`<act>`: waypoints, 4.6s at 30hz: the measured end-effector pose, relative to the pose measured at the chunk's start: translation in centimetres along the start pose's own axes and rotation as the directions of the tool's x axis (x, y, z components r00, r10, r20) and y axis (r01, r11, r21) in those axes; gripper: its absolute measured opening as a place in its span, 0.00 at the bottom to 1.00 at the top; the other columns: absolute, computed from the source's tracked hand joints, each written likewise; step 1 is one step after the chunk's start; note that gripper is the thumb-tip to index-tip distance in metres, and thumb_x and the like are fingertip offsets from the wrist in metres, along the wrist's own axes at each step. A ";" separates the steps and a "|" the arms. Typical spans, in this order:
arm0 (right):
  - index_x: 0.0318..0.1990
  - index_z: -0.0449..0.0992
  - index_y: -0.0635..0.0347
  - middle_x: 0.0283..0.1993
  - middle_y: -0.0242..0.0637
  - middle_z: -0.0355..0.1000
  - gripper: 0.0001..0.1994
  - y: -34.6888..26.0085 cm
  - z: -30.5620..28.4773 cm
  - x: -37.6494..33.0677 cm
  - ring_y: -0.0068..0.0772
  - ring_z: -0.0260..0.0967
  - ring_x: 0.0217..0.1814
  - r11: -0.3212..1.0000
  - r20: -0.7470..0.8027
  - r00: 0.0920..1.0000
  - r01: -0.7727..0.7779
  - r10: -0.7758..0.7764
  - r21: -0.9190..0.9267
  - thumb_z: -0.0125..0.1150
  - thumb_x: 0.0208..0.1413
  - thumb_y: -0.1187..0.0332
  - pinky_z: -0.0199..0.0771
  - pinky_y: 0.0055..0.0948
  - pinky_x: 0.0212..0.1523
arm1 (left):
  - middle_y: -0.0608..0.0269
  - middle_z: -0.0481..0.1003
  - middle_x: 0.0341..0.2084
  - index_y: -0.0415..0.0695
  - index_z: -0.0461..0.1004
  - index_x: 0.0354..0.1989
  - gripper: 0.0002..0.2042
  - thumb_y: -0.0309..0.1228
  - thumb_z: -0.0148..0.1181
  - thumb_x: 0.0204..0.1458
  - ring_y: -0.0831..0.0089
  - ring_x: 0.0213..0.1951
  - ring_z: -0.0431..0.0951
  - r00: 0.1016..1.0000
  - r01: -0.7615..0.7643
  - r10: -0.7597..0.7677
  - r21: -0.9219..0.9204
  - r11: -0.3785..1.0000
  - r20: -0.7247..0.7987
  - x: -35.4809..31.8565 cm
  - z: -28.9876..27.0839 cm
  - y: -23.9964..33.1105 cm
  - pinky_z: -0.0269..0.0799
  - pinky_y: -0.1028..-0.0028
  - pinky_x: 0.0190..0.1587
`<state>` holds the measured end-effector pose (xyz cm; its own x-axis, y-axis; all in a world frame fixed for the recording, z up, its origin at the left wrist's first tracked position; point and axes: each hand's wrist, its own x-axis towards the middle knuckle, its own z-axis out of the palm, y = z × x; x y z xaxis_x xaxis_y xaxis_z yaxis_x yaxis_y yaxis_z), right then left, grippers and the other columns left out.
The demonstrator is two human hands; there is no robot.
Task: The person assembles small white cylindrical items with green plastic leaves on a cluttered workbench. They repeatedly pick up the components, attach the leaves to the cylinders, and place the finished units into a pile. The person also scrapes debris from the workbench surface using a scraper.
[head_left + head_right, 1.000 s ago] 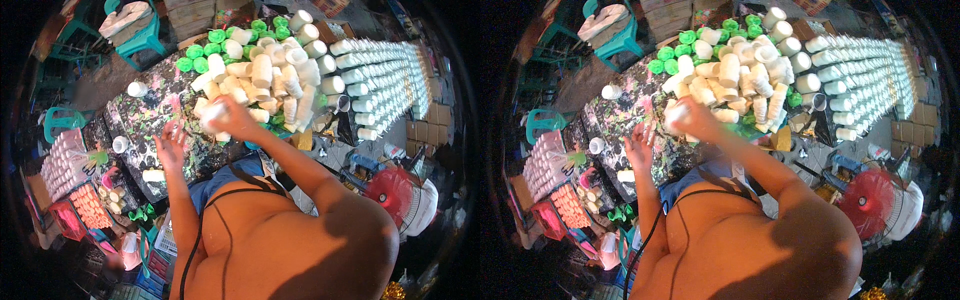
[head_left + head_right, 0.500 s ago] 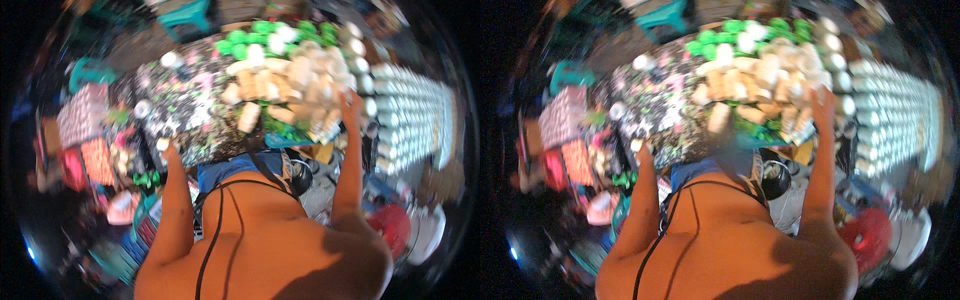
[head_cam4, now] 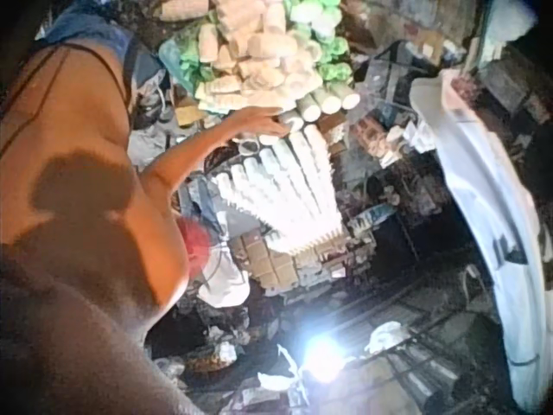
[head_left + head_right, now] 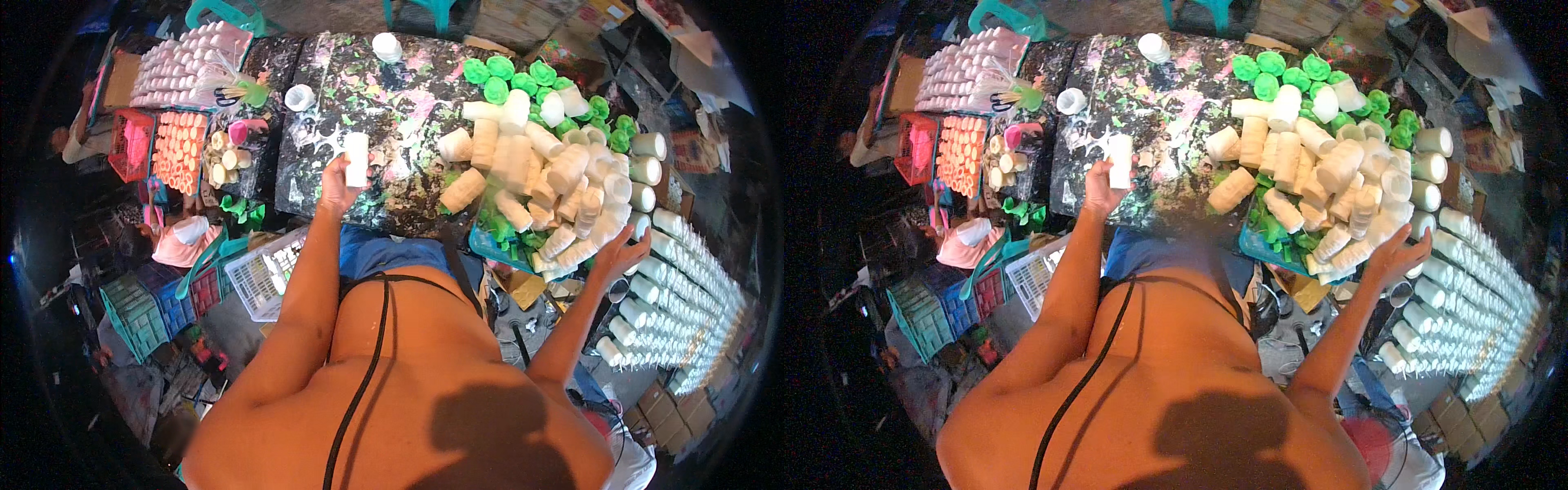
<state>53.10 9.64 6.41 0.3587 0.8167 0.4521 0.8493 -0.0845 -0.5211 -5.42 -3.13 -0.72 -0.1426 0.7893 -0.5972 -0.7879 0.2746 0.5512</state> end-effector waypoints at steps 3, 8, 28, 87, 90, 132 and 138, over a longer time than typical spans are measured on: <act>0.73 0.56 0.68 0.74 0.50 0.59 0.27 -4.6 4.5 -1.1 0.45 0.59 0.74 0.919 -0.217 0.969 0.186 -0.114 0.348 0.51 0.74 0.63 0.61 0.43 0.72 | 0.63 0.80 0.38 0.50 0.73 0.59 0.29 0.62 0.41 0.70 0.67 0.33 0.77 0.994 0.112 -0.112 0.049 0.992 -0.017 1.2 4.3 -1.0 0.75 0.64 0.35; 0.71 0.59 0.74 0.73 0.62 0.59 0.32 -22.5 12.1 -18.5 0.58 0.58 0.76 0.836 0.484 0.796 0.049 -0.364 0.547 0.54 0.70 0.57 0.55 0.48 0.76 | 0.43 0.74 0.63 0.39 0.61 0.72 0.33 0.56 0.37 0.73 0.41 0.63 0.75 0.837 0.513 -0.386 -0.307 0.802 0.389 3.6 9.5 -8.8 0.72 0.50 0.67; 0.74 0.57 0.71 0.77 0.68 0.53 0.37 -27.6 10.7 -17.8 0.67 0.52 0.80 0.785 0.640 0.586 -0.011 -0.497 0.620 0.58 0.67 0.52 0.55 0.54 0.77 | 0.46 0.70 0.68 0.45 0.61 0.73 0.28 0.51 0.35 0.75 0.51 0.67 0.71 0.949 0.224 -0.207 -0.046 0.974 0.239 0.0 12.3 -6.4 0.65 0.52 0.72; 0.69 0.70 0.59 0.64 0.41 0.73 0.35 -34.7 18.6 -18.1 0.37 0.71 0.65 0.620 0.655 0.155 -0.221 -0.739 0.752 0.76 0.54 0.62 0.69 0.39 0.66 | 0.56 0.73 0.61 0.51 0.66 0.70 0.32 0.63 0.45 0.69 0.59 0.62 0.75 0.995 -0.067 0.074 0.109 0.992 -0.066 -0.6 2.3 0.1 0.71 0.48 0.62; 0.69 0.70 0.59 0.68 0.43 0.69 0.27 -33.3 17.8 -20.3 0.39 0.67 0.70 0.560 0.628 0.421 -0.288 -0.655 0.777 0.63 0.66 0.58 0.63 0.38 0.71 | 0.62 0.79 0.51 0.49 0.73 0.63 0.32 0.63 0.43 0.69 0.68 0.51 0.80 0.988 -0.005 0.017 0.078 0.997 -0.156 0.2 4.5 -1.9 0.76 0.60 0.52; 0.61 0.72 0.63 0.55 0.40 0.74 0.32 -31.9 13.2 -17.5 0.32 0.71 0.56 0.424 0.837 0.451 -0.722 -0.310 0.546 0.33 0.77 0.42 0.70 0.33 0.60 | 0.40 0.63 0.61 0.48 0.61 0.73 0.30 0.54 0.49 0.71 0.46 0.65 0.66 0.860 -0.396 0.509 0.686 0.610 0.044 -3.0 12.9 -4.7 0.62 0.55 0.68; 0.54 0.75 0.61 0.48 0.38 0.78 0.25 -32.3 12.7 -16.4 0.33 0.76 0.50 0.257 0.917 0.315 -0.891 -0.246 0.375 0.38 0.77 0.49 0.75 0.35 0.53 | 0.40 0.62 0.60 0.49 0.54 0.77 0.34 0.58 0.44 0.71 0.43 0.66 0.65 0.801 -0.454 0.568 0.810 0.372 0.188 -4.1 12.5 -4.9 0.57 0.57 0.73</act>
<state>14.88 6.27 6.64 -0.4515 0.8011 -0.3930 -0.2462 -0.5352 -0.8081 6.52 -0.83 6.31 -0.4493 0.8916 -0.0558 0.2570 0.1888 0.9478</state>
